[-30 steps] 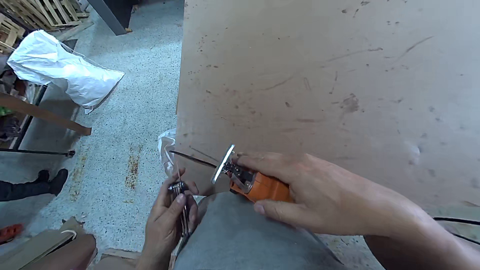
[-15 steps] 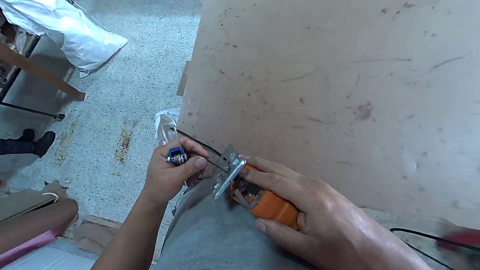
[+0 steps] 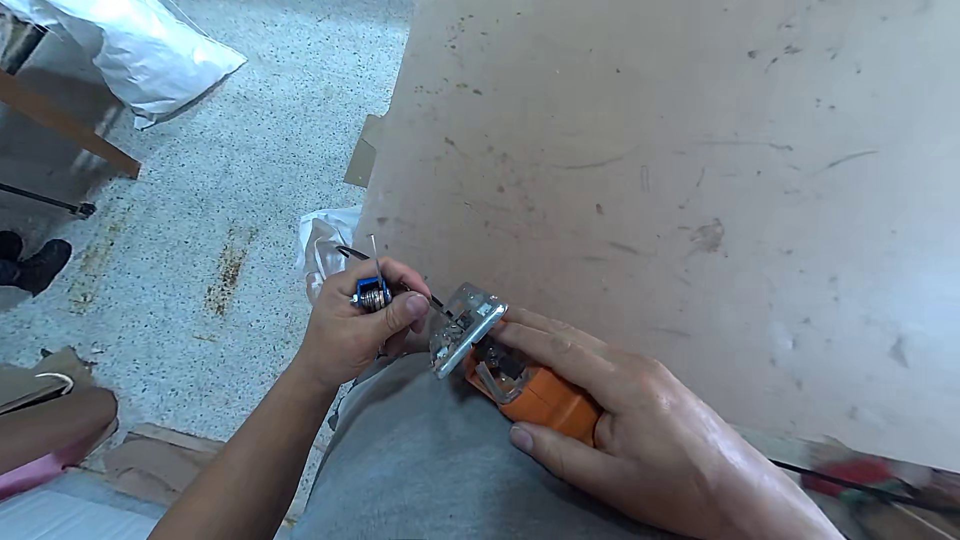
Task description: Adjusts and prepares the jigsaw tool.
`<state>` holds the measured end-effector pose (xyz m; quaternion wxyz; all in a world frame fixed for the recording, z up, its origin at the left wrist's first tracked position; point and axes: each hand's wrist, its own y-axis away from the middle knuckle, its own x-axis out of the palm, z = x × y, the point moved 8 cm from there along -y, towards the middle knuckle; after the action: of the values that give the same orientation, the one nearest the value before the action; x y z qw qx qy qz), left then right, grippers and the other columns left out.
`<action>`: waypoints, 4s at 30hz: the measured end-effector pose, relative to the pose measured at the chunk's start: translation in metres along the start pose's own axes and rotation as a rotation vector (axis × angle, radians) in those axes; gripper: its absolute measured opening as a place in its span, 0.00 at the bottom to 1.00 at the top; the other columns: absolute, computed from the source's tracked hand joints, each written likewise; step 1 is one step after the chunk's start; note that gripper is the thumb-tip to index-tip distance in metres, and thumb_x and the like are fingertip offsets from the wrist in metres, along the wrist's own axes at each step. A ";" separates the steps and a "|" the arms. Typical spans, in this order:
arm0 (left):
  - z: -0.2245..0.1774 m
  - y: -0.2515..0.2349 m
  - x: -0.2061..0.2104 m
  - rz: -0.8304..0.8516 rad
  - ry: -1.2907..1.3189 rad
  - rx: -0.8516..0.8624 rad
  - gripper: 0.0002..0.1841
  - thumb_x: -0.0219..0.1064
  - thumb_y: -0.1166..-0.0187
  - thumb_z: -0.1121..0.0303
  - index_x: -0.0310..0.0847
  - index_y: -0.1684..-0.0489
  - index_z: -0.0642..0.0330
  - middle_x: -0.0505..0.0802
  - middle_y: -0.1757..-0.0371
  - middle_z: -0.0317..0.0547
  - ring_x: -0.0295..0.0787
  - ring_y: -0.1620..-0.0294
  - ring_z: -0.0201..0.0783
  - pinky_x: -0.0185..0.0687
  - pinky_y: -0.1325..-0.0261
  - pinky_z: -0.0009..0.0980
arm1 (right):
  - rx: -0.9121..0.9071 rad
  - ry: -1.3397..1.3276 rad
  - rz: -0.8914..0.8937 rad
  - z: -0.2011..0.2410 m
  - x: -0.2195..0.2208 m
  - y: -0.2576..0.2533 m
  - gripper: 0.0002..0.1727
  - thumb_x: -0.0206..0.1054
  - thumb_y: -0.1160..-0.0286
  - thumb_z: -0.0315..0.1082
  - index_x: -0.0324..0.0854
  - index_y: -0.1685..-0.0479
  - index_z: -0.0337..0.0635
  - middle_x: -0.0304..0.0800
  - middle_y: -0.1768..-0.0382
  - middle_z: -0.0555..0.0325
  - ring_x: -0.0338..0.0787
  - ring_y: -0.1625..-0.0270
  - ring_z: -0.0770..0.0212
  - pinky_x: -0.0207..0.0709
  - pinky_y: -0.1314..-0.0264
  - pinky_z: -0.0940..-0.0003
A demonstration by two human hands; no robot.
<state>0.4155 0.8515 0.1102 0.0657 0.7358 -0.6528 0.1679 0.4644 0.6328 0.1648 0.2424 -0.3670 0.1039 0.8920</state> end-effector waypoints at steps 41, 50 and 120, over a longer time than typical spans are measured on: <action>-0.121 -0.060 0.071 0.270 -1.374 -0.057 0.06 0.70 0.30 0.61 0.87 0.58 0.40 0.84 0.78 0.18 0.76 0.84 0.16 0.72 0.88 0.17 | 0.221 -0.046 0.133 -0.004 -0.013 -0.057 0.30 0.67 0.26 0.59 0.78 0.21 0.70 0.88 0.38 0.76 0.88 0.48 0.78 0.86 0.53 0.71; -0.106 -0.059 0.074 0.195 -1.322 0.172 0.06 0.71 0.29 0.70 0.87 0.58 0.51 0.88 0.70 0.24 0.80 0.77 0.17 0.75 0.81 0.15 | 0.214 -0.060 0.142 -0.005 -0.011 -0.061 0.30 0.68 0.27 0.58 0.78 0.22 0.68 0.87 0.38 0.74 0.88 0.46 0.77 0.86 0.50 0.70; -0.087 -0.043 0.093 0.721 -1.882 0.375 0.09 0.60 0.17 0.65 0.81 0.69 0.54 0.75 0.77 0.37 0.74 0.82 0.36 0.64 0.85 0.30 | 0.207 -0.027 0.186 0.002 -0.001 -0.058 0.29 0.66 0.25 0.56 0.77 0.22 0.64 0.85 0.38 0.67 0.89 0.49 0.69 0.86 0.55 0.65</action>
<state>0.4523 0.7978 0.2277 -0.6435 0.3277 -0.5855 -0.3683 0.4937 0.6835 0.1660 0.1967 -0.3167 0.2257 0.9000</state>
